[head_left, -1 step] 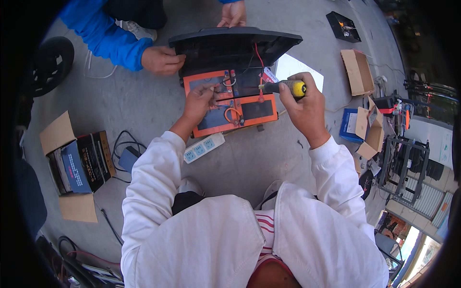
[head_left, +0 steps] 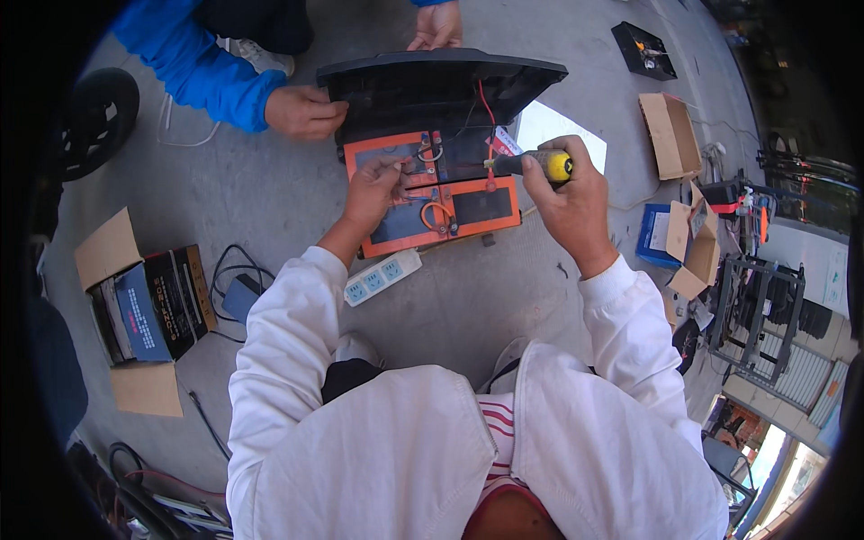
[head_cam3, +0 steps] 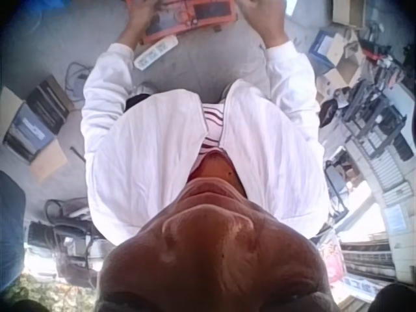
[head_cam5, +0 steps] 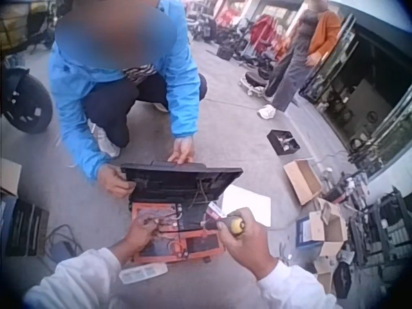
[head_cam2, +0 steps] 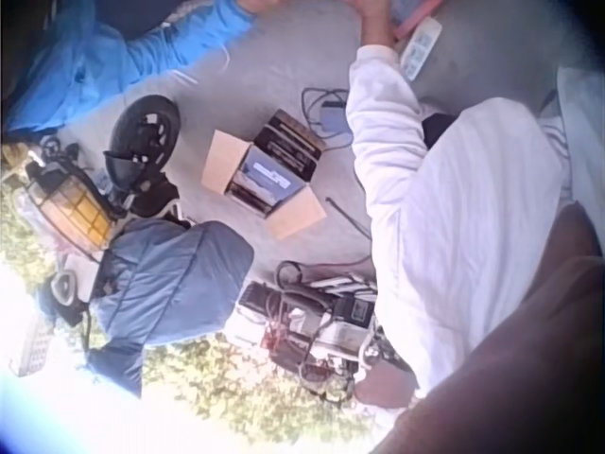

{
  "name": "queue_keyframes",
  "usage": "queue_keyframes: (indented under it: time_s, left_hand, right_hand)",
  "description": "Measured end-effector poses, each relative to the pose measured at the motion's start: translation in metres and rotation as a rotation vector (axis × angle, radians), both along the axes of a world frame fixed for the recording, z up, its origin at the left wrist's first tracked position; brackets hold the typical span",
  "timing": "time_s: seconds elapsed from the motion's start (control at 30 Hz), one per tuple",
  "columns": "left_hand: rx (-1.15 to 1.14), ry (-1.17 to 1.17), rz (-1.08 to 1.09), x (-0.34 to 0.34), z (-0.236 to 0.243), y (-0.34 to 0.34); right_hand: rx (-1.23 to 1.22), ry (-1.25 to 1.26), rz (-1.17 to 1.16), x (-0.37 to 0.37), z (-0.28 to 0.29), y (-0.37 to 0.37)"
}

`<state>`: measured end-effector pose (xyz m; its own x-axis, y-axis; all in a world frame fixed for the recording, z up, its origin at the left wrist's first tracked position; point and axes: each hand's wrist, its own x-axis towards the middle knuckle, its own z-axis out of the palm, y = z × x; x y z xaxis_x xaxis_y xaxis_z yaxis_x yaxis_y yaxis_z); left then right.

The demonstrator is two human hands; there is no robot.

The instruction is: The person uses a screwdriver to tighten screws on an orange and black electronic device placed on the floor. Another person assists by holding a black plastic cover and handing over components.

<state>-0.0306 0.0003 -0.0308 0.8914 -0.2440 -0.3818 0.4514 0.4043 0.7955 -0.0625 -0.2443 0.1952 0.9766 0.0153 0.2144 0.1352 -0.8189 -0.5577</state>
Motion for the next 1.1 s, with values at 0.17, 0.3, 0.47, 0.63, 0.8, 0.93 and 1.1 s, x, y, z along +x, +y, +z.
queue_keyframes:
  time_s: [0.17,0.3,0.47,0.63,0.8,0.93,1.1]
  left_hand:
    - [0.068,-0.084,0.001,0.002,0.011,-0.001]
    - [0.143,-0.122,0.040,-0.001,0.022,-0.002]
    - [0.289,-0.289,0.048,-0.002,0.022,-0.003]
    - [0.391,-0.406,0.123,0.000,0.016,-0.006]
    - [0.741,-0.592,0.060,-0.006,0.043,-0.004]
    - [0.936,-0.627,-0.272,0.001,0.063,-0.002]
    - [1.014,-0.704,-0.592,0.027,0.074,-0.025]
  right_hand:
    - [-0.010,0.000,-0.032,0.001,0.005,0.004]
    - [0.062,-0.223,-0.056,-0.007,0.043,-0.002]
    - [0.343,-0.522,-0.235,0.016,0.081,-0.033]
    - [0.040,-0.474,-0.198,0.024,0.085,-0.037]
    - [0.228,-0.435,-0.209,-0.020,0.104,-0.044]
    - [0.179,-0.373,-0.178,-0.065,0.114,-0.062]
    - [0.265,-0.218,-0.235,-0.084,0.093,-0.076]
